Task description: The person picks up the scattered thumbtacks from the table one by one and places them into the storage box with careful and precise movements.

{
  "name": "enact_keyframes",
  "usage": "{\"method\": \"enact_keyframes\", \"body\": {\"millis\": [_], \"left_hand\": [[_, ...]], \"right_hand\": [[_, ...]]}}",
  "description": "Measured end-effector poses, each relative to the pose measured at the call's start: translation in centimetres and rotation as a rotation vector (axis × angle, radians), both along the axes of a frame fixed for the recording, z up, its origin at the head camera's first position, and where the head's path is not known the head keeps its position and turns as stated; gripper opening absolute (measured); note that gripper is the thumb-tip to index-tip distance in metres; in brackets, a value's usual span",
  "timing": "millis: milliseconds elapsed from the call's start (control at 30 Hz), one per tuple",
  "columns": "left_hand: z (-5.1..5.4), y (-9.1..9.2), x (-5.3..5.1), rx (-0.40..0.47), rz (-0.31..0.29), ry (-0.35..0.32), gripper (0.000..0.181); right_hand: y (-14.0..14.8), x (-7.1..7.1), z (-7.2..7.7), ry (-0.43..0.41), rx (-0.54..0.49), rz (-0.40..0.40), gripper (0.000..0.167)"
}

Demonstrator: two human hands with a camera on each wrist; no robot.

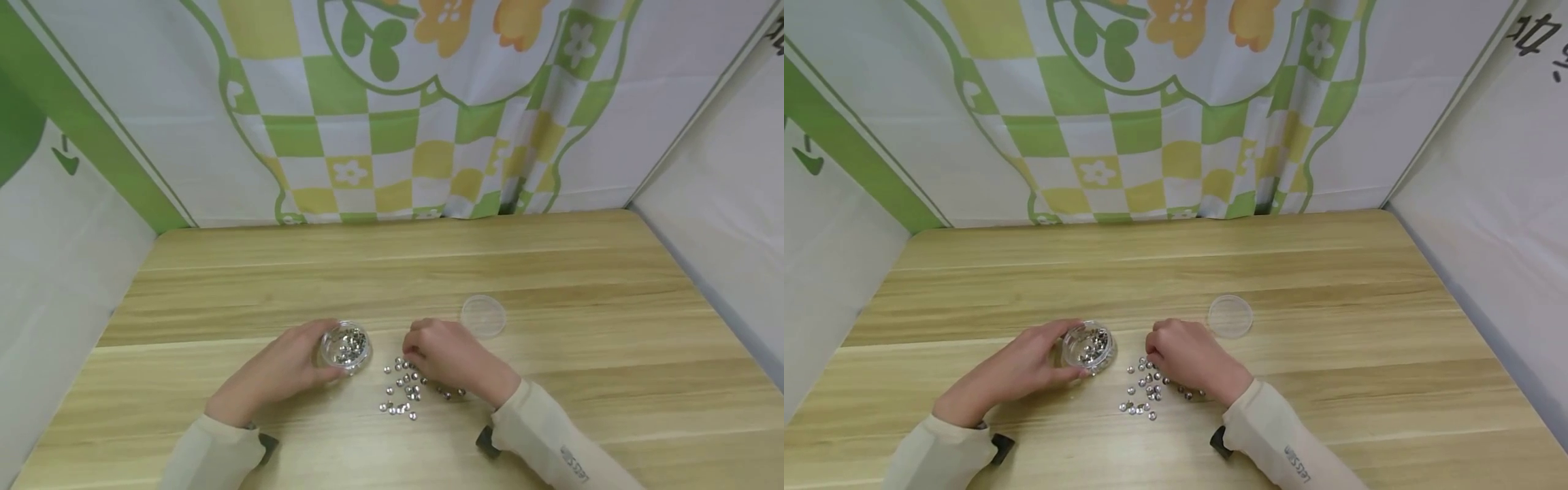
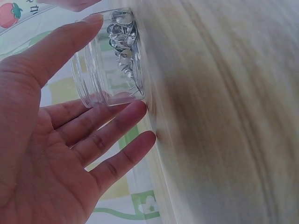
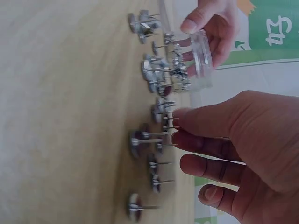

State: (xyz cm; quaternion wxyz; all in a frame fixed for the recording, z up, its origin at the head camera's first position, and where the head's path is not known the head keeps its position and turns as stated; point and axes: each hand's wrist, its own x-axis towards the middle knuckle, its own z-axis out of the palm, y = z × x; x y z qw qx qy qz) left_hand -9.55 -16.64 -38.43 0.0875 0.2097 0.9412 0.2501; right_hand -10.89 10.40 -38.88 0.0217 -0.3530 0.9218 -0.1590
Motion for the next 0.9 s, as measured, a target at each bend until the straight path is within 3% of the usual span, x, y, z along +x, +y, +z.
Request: {"method": "enact_keyframes", "body": {"millis": [233, 467, 667, 900], "left_hand": [[-0.1, 0.0, 0.0, -0.003, -0.004, 0.003, 0.079], [0.0, -0.1, 0.0, -0.004, 0.007, 0.003, 0.079], [0.0, -0.2, 0.0, -0.004, 0.01, -0.006, 0.078], [-0.2, -0.2, -0.2, 0.001, -0.01, -0.007, 0.076]], "right_hand": [[-0.2, 0.0, -0.4, 0.006, -0.001, -0.001, 0.007], [-0.8, -0.4, 0.7, 0.128, -0.046, -0.004, 0.008], [-3.7, -0.8, 2.3, 0.207, -0.116, 0.02, 0.008], [-7.1, -1.4, 2.3, 0.227, -0.085, 0.076, 0.014]]}}
